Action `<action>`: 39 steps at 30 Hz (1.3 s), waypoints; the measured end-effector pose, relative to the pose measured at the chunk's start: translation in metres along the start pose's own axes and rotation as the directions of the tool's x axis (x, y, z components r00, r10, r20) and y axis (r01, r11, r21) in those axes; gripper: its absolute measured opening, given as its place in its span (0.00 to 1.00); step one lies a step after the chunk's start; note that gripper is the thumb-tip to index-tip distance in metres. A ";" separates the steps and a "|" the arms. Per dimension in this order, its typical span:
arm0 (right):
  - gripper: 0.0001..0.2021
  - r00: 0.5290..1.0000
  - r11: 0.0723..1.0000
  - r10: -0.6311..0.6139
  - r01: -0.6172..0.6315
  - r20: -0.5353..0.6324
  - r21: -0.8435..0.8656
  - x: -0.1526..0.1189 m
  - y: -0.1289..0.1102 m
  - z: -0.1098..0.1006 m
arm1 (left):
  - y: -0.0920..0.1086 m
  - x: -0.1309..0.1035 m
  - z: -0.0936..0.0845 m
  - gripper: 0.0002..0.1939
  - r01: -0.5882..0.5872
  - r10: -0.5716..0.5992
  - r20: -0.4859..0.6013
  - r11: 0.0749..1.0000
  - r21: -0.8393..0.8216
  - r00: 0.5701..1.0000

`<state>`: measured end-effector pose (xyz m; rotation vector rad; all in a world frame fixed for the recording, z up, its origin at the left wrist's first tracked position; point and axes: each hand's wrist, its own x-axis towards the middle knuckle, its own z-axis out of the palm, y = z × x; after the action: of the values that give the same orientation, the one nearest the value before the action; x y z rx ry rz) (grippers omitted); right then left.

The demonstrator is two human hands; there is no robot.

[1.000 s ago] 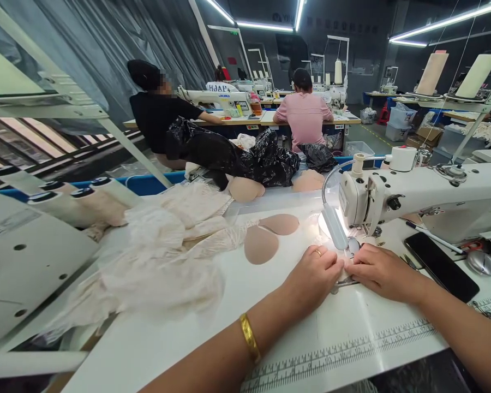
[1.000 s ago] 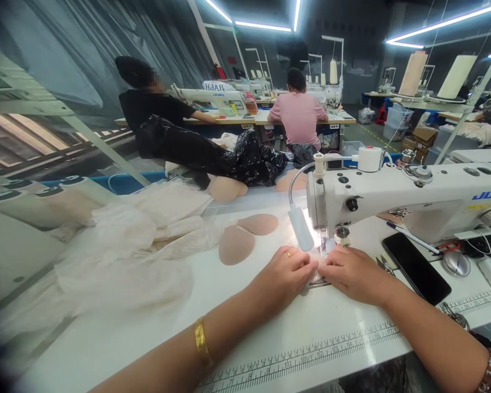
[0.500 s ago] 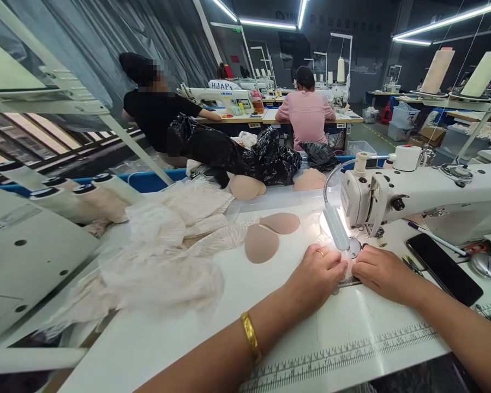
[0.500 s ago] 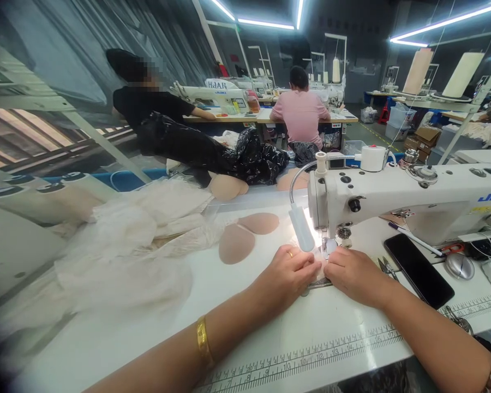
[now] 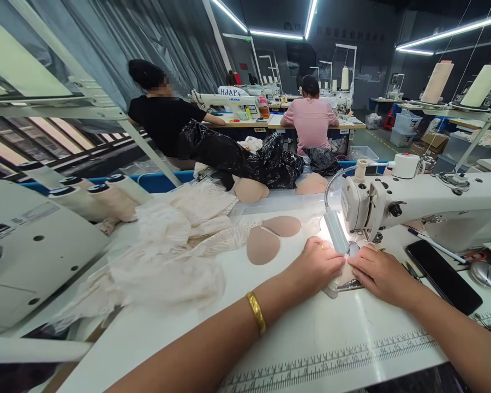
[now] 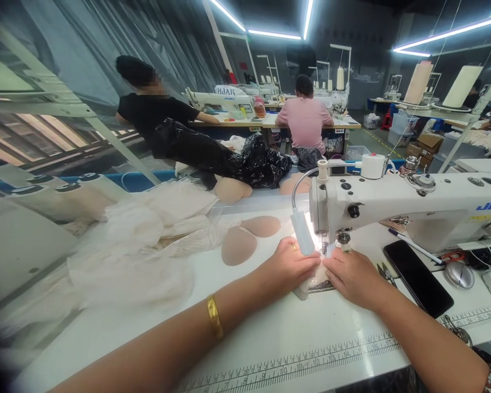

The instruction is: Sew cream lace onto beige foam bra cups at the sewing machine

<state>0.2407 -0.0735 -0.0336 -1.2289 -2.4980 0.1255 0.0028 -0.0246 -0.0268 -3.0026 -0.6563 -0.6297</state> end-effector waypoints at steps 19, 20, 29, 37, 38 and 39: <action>0.12 0.999 0.997 -0.008 0.005 -0.034 -0.079 -0.001 0.003 0.008 | -0.019 0.015 -0.014 0.07 -0.013 0.019 0.097 0.999 -0.053 0.995; 0.12 0.999 0.998 -0.009 0.007 -0.035 -0.070 -0.002 0.003 0.007 | -0.019 0.015 -0.014 0.07 -0.017 0.022 0.090 0.998 -0.054 0.996; 0.12 0.999 0.997 0.002 -0.004 -0.036 -0.075 0.000 0.002 0.006 | -0.022 0.015 -0.008 0.12 -0.011 0.016 0.061 0.997 -0.072 0.998; 0.12 0.999 0.998 0.030 -0.032 -0.040 -0.059 0.001 0.004 0.011 | -0.026 0.020 -0.008 0.13 0.051 -0.047 0.058 0.997 -0.058 0.997; 0.12 0.999 0.998 0.025 -0.027 -0.042 -0.055 0.001 0.004 0.010 | -0.025 0.022 -0.007 0.13 0.069 -0.066 0.064 0.996 -0.057 0.996; 0.12 0.999 0.999 0.019 -0.021 -0.044 -0.043 0.001 0.004 0.009 | -0.026 0.024 -0.006 0.13 0.091 -0.087 0.069 0.994 -0.056 0.994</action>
<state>0.2400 -0.0695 -0.0425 -1.2604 -2.4644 0.0490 0.0100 0.0078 -0.0144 -3.0753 -0.7928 -0.5640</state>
